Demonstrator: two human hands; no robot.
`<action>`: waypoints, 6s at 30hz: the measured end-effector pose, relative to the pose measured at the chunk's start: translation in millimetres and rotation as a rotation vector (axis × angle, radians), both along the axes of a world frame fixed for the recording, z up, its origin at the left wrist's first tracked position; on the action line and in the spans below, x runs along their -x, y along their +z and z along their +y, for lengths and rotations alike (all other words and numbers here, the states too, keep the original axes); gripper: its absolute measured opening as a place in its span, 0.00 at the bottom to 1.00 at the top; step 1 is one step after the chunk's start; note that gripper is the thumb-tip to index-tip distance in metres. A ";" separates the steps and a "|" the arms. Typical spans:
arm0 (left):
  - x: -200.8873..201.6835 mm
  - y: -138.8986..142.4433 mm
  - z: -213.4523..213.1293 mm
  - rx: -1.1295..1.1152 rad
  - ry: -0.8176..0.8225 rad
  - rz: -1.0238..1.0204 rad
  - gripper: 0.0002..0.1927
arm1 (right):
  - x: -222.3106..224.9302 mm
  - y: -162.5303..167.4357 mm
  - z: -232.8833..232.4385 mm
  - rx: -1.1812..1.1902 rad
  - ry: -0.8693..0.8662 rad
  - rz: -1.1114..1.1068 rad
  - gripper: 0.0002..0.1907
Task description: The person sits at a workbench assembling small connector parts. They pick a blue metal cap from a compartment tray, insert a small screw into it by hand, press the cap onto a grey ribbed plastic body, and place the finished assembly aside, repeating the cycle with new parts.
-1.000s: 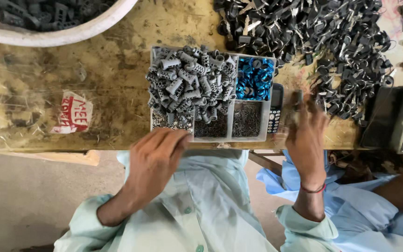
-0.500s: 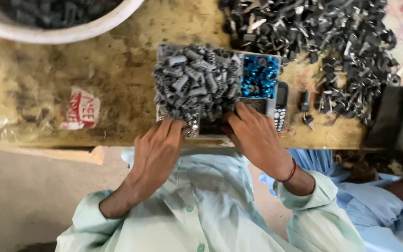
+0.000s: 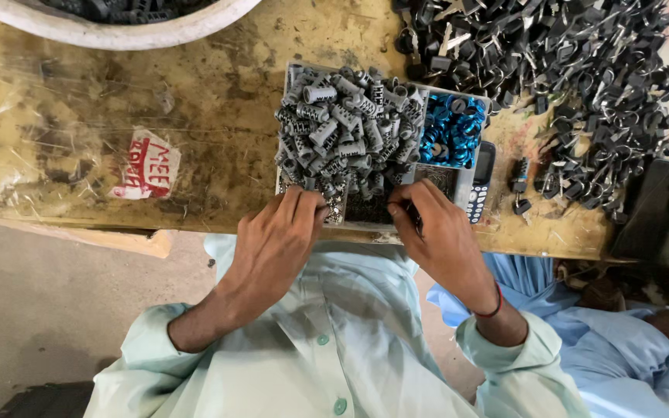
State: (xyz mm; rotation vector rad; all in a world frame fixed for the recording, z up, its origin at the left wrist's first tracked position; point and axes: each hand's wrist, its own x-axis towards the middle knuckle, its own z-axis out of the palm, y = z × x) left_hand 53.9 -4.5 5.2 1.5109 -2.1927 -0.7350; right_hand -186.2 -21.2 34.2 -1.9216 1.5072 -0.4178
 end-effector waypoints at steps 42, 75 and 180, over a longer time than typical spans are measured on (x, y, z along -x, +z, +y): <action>-11.7 6.0 10.5 0.042 0.076 0.378 0.13 | 12.1 -24.3 16.5 -0.069 -0.130 -0.327 0.04; -8.2 12.3 9.3 -0.444 0.059 0.943 0.08 | 3.1 -22.2 12.5 -0.085 0.286 -0.583 0.08; 36.3 0.9 -4.7 -0.363 -0.049 0.808 0.07 | 38.8 4.6 6.4 0.092 0.072 0.383 0.09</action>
